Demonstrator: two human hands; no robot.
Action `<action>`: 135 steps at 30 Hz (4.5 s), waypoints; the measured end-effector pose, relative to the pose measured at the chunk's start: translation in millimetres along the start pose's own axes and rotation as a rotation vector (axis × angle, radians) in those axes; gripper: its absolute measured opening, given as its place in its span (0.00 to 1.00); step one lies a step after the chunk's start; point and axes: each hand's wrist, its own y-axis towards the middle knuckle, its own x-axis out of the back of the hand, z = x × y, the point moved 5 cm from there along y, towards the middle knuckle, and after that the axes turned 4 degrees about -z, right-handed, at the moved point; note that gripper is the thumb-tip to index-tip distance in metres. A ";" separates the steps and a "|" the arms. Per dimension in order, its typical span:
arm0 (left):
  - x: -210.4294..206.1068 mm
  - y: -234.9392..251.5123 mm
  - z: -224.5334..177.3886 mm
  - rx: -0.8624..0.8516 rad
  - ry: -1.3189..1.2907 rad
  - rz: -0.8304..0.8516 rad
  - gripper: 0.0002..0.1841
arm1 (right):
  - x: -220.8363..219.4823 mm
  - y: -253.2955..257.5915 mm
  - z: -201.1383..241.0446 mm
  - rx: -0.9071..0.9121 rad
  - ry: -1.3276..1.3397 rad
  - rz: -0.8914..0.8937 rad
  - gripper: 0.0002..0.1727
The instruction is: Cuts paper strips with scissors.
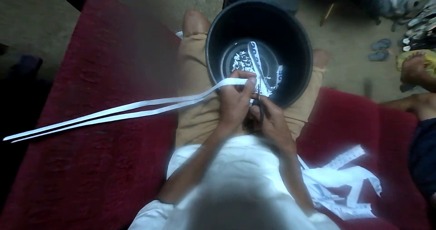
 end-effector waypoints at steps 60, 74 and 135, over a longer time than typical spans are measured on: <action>-2.6 -1.5 1.2 -0.002 -0.037 0.009 0.08 | -1.6 0.4 1.5 0.012 -0.052 0.033 0.24; 4.0 2.2 4.3 -0.008 0.019 0.007 0.09 | 1.4 0.3 -0.8 0.007 -0.061 0.011 0.23; 3.4 -2.1 1.5 0.007 -0.041 0.004 0.08 | 0.8 -3.9 -1.2 -0.053 0.017 0.042 0.23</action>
